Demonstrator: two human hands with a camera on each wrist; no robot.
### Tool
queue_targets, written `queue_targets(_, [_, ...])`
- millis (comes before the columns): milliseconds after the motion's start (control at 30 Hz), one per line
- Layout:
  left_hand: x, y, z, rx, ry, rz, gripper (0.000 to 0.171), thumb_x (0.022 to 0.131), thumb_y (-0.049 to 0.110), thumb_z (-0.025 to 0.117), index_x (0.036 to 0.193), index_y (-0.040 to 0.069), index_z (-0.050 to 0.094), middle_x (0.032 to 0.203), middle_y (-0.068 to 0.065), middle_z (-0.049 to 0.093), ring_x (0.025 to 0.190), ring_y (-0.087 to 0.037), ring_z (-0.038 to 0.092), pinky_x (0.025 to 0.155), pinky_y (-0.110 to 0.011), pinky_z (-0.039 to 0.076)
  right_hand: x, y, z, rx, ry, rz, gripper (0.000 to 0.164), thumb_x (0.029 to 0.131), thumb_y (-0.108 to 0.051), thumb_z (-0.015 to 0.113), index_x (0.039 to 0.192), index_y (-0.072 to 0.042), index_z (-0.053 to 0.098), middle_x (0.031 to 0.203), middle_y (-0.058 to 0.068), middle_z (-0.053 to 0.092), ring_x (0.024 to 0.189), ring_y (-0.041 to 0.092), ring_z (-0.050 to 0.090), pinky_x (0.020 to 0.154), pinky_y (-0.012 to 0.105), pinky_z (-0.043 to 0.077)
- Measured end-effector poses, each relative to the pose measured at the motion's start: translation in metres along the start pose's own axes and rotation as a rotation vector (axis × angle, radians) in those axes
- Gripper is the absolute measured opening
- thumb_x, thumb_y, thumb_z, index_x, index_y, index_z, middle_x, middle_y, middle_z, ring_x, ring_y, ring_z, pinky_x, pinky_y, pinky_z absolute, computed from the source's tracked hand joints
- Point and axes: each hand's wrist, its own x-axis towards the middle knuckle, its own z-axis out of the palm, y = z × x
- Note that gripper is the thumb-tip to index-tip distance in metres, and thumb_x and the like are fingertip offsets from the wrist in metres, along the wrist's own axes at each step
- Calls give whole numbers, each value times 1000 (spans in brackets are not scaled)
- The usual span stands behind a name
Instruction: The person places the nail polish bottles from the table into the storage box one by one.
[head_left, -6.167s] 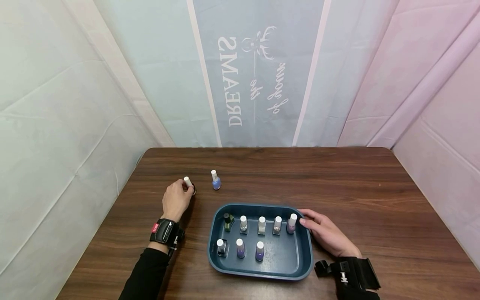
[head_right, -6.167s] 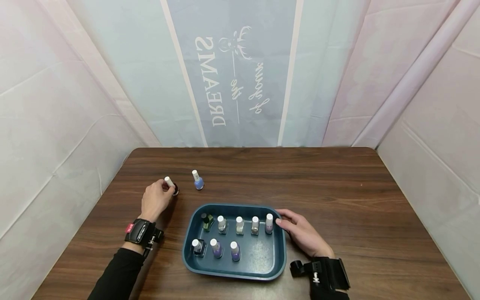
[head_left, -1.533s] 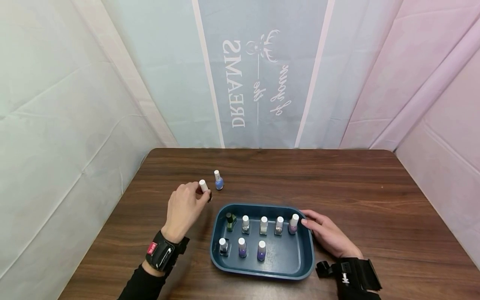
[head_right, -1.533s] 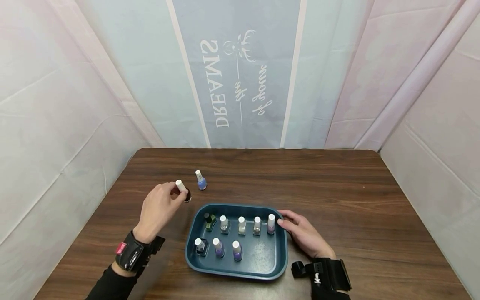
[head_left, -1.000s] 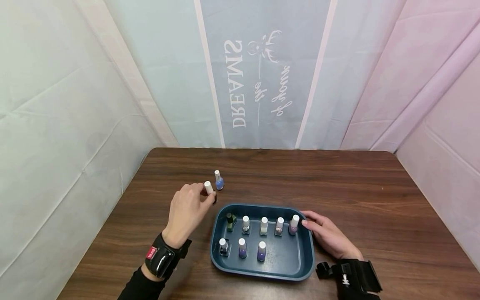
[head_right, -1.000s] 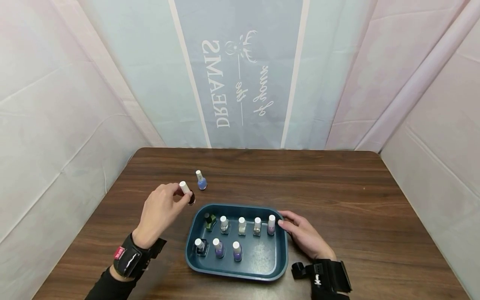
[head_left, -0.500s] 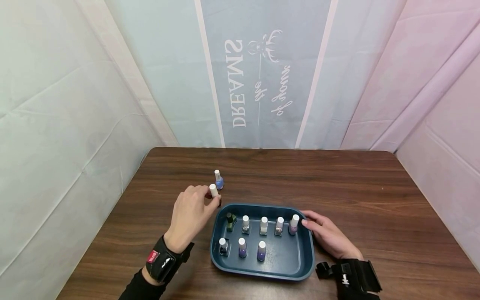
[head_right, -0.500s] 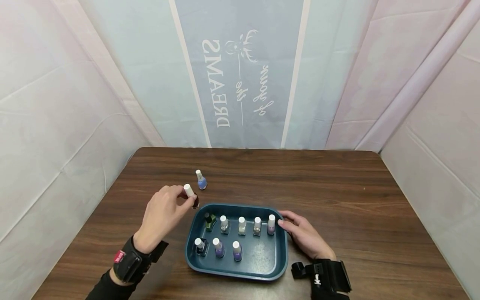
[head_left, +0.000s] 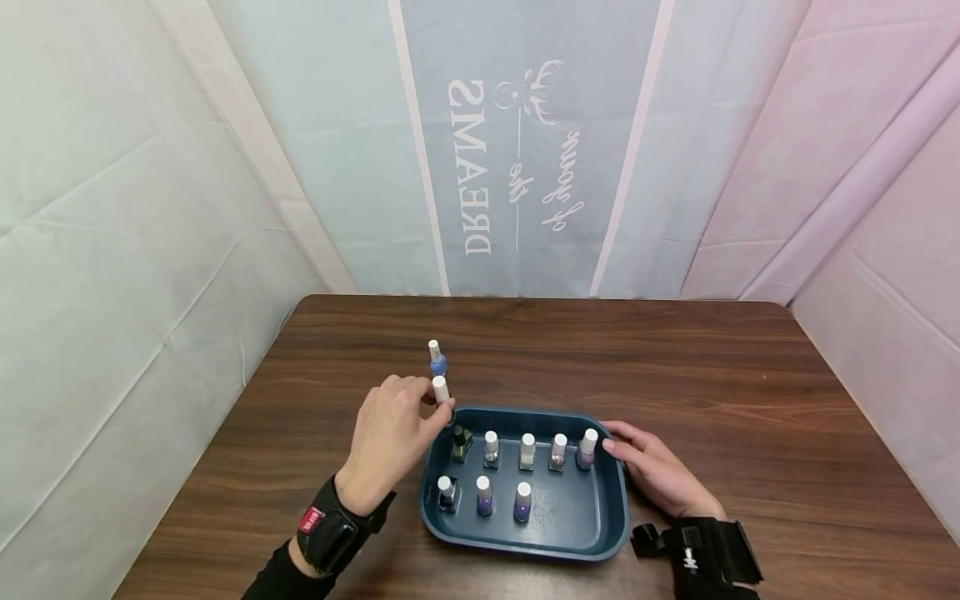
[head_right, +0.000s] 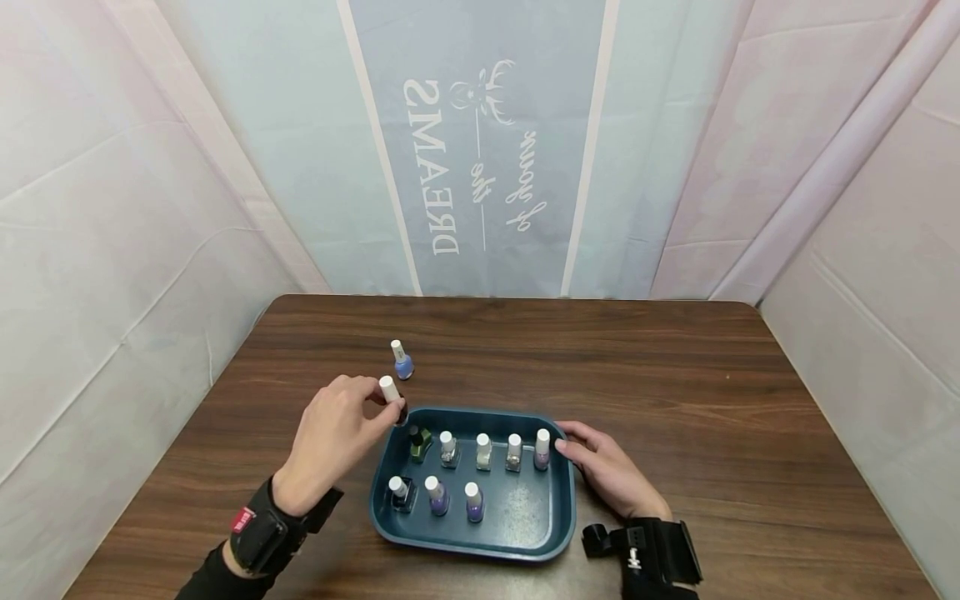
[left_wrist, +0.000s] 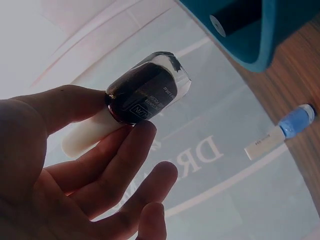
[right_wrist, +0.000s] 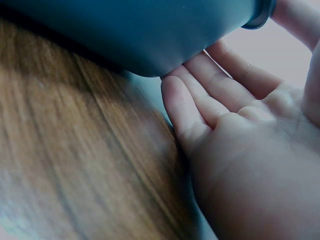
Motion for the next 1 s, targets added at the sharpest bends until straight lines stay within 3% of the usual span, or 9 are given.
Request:
queue_targets(400, [-5, 16, 3, 15, -2, 55, 18, 79, 31, 77, 74, 17, 68, 65, 10, 59, 63, -10, 43, 58, -22, 31, 0, 0, 0, 3, -1, -29, 44, 101, -20, 48, 136, 7, 42, 122, -2, 60, 109, 4, 56, 91, 20, 47])
queue_targets(1000, [-9, 36, 1, -8, -10, 117, 19, 80, 32, 74, 69, 21, 63, 61, 16, 51, 64, -5, 42, 58, -20, 29, 0, -2, 1, -16, 13, 7, 48, 101, -23, 49, 138, 6, 41, 123, -1, 59, 110, 5, 55, 92, 19, 45])
